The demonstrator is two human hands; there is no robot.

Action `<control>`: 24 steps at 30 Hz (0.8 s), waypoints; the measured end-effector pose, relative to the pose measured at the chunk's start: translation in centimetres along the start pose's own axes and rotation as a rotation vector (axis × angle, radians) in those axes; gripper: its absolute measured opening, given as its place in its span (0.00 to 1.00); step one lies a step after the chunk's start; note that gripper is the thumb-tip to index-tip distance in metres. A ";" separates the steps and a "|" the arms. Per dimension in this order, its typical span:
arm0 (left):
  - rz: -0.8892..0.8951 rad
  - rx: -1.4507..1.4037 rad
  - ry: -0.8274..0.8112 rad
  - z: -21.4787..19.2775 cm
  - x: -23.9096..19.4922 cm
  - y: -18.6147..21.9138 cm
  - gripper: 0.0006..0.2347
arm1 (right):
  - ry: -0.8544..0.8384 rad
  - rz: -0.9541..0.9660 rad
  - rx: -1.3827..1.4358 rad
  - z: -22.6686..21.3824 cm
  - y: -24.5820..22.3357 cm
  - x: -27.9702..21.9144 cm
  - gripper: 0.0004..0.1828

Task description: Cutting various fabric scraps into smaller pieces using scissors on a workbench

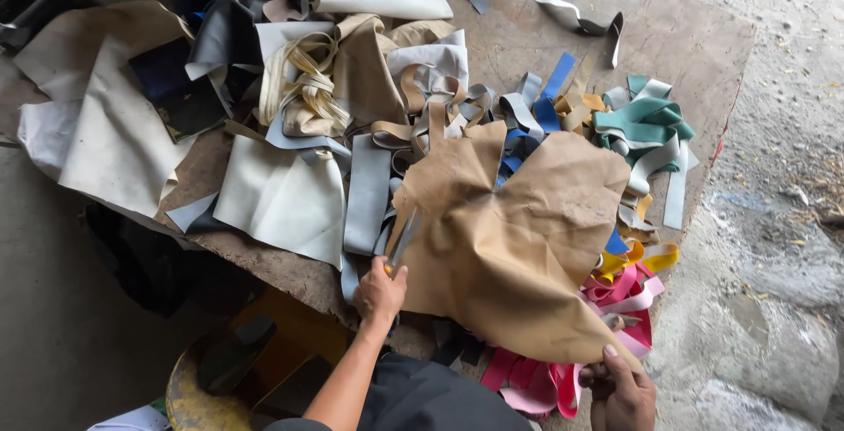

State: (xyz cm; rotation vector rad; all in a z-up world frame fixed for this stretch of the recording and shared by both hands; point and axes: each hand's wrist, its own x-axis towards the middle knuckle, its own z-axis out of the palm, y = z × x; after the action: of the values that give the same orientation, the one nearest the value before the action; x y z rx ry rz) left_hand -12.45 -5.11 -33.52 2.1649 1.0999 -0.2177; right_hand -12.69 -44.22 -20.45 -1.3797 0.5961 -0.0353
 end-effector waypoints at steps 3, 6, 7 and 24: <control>0.010 0.003 0.021 0.2 -0.3 -0.6 0.16 | 0.041 0.000 -0.044 -0.7 0.4 1.3 0.16; -0.091 -0.015 0.021 0.9 -0.1 -1.7 0.20 | -0.029 0.035 0.008 -1.4 -0.9 2.6 0.13; -0.090 -0.022 0.025 0.2 -0.6 -1.3 0.20 | -0.034 0.029 0.008 -1.2 -1.6 3.3 0.13; 0.442 -1.061 0.073 -23.9 -7.3 12.5 0.19 | -0.541 -0.244 0.341 15.8 -31.7 12.4 0.17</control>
State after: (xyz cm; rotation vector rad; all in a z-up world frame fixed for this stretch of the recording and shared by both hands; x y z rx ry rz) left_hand -11.10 0.55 -6.17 1.3701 0.5214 0.5390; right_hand 14.48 -41.19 5.24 -1.0588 -0.0345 0.0393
